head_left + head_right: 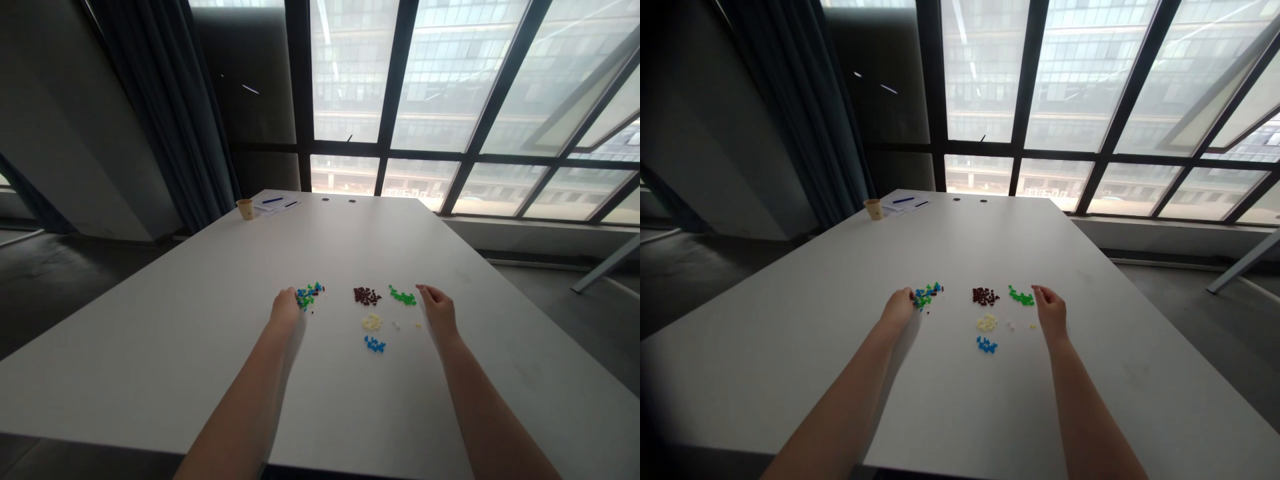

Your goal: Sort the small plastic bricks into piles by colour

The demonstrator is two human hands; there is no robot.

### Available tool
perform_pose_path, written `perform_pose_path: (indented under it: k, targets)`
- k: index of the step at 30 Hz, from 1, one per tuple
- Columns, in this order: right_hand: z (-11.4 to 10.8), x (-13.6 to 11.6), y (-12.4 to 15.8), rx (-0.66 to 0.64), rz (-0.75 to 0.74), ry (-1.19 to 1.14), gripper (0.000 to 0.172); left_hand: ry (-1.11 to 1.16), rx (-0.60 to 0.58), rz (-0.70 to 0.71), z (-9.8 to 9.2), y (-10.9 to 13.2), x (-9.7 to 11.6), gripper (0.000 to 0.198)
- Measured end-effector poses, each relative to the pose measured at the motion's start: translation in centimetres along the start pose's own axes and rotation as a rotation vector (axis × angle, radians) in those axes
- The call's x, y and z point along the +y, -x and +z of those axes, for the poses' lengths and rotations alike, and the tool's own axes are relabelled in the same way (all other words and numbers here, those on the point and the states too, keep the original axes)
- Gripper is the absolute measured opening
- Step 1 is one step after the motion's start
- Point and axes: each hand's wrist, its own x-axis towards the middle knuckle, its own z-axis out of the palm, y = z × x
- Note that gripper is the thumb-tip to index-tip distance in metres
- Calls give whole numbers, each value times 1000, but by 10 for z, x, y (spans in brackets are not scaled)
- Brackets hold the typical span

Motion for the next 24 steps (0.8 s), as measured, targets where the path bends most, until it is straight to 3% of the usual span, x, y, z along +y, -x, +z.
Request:
perform_pose_path:
  k: [6, 10, 20, 24]
  targets:
    - [5, -6, 5, -67, -75, 118, 50, -371, 119, -27, 6, 9, 11, 20]
    - [5, -6, 7, -89, -101, 131, 50, -494, 123, -16, 9, 12, 17, 26]
    - [3, -9, 7, -97, -145, 85, 45, -492, 184, -30, 6, 20, 31, 26]
    - [6, -6, 7, -94, -173, 99, 45, -319, 167, 26, 4, 19, 48, 24]
